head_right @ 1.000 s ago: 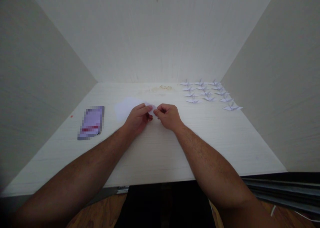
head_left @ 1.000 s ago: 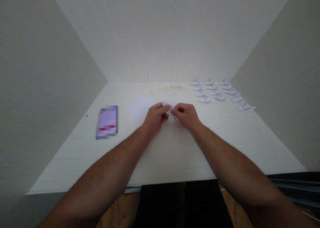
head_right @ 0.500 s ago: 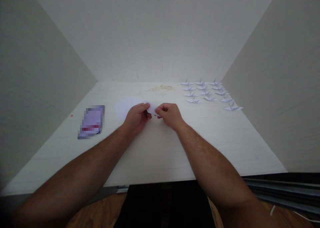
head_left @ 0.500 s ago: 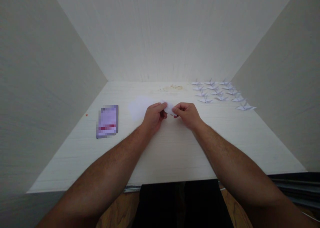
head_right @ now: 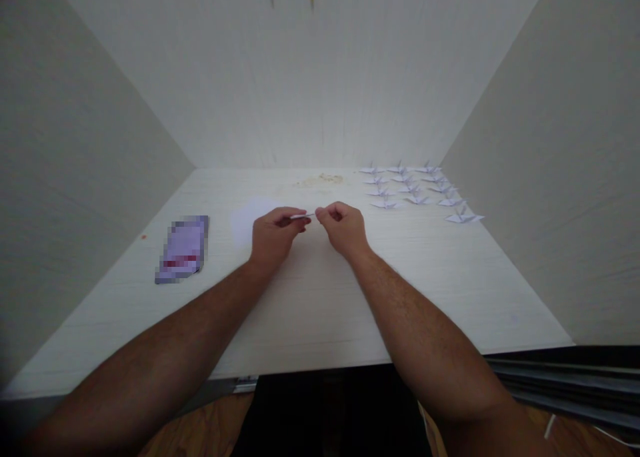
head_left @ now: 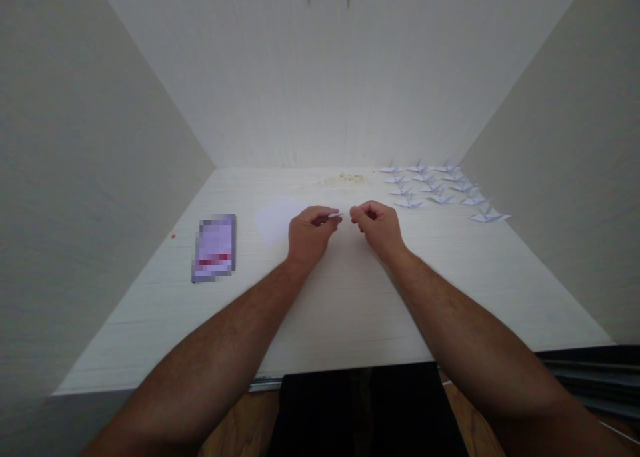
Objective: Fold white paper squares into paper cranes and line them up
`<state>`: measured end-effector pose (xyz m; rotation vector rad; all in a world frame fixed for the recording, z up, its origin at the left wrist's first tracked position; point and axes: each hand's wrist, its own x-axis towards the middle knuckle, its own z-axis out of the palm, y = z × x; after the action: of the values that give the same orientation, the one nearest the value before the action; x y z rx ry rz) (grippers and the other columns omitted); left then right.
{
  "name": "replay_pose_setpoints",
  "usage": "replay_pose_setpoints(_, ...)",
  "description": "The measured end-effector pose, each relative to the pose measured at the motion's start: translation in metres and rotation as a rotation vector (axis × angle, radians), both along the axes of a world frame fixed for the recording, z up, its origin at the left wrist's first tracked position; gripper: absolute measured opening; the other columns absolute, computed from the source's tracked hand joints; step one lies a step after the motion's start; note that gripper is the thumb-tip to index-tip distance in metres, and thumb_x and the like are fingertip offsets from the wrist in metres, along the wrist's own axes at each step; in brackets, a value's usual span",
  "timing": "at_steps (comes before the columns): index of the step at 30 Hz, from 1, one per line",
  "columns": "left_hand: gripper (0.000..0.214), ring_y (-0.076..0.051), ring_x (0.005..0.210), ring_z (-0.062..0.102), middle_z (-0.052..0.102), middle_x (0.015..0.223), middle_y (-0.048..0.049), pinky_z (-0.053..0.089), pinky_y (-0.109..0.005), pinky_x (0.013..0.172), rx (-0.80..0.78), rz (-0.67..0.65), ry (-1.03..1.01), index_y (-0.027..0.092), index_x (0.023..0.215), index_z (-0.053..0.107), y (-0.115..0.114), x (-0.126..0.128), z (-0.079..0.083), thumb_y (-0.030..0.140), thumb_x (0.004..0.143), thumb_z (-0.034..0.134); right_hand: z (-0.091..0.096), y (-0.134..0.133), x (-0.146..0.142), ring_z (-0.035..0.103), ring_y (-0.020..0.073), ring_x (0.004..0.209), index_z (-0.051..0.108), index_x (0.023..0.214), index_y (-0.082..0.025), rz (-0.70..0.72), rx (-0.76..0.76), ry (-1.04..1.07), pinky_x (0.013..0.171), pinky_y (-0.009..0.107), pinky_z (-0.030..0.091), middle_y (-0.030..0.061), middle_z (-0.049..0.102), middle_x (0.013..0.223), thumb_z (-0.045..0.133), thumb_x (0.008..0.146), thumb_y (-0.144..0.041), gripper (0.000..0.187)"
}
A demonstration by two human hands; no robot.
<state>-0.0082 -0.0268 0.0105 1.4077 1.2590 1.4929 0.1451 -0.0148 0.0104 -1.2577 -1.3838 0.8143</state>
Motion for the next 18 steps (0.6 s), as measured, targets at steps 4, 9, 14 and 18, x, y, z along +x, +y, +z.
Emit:
replay_pose_setpoints(4,0.023,-0.017,0.099,0.067,0.073,0.106,-0.0060,0.055,-0.032,0.087,0.184,-0.003,0.201,0.023,0.086,0.077,-0.0001,-0.0016,-0.0021,0.008,0.071,0.069,0.0010,0.0003,-0.0016,0.051,0.0099,0.051,0.065,0.066,-0.017,0.114,-0.155,0.142,0.048,0.024,0.039,0.0018,0.065,0.061,0.070,0.074,-0.049,0.033)
replay_pose_setpoints(9,0.041,-0.018,0.109,0.064,0.070,0.119,-0.0058,0.054,-0.035,0.094,0.227,-0.095,0.218,0.023,0.094,0.077,-0.0019,-0.0010,-0.0054,-0.001,0.071,0.054,0.0005,0.0021,-0.0040,0.055,0.0109,0.050,0.064,0.073,-0.017,0.085,-0.206,0.257,0.046,0.023,0.040,0.0000,0.065,0.058,0.074,0.065,-0.035,0.022)
replay_pose_setpoints(14,0.050,-0.016,0.087,0.069,0.068,0.120,-0.0088,0.058,-0.028,0.069,0.011,-0.113,-0.133,0.021,0.121,0.066,-0.0019,0.0012,-0.0024,0.015,0.071,0.066,-0.0009,0.0039,-0.0020,0.051,0.0092,0.047,0.064,0.075,-0.017,0.086,-0.166,0.211,0.046,0.023,0.039,-0.0022,0.064,0.058,0.071,0.064,-0.029,0.018)
replay_pose_setpoints(18,0.019,-0.011,0.058,0.059,0.067,0.068,-0.0030,0.049,-0.022,0.053,-0.180,-0.188,-0.078,0.014,0.079,0.071,0.0015,-0.0016,0.0005,0.030,0.070,0.075,-0.0022,0.0024,-0.0019,0.054,0.0095,0.053,0.067,0.078,-0.017,0.137,-0.080,0.095,0.050,0.023,0.041,-0.0006,0.067,0.065,0.069,0.067,-0.029,0.017)
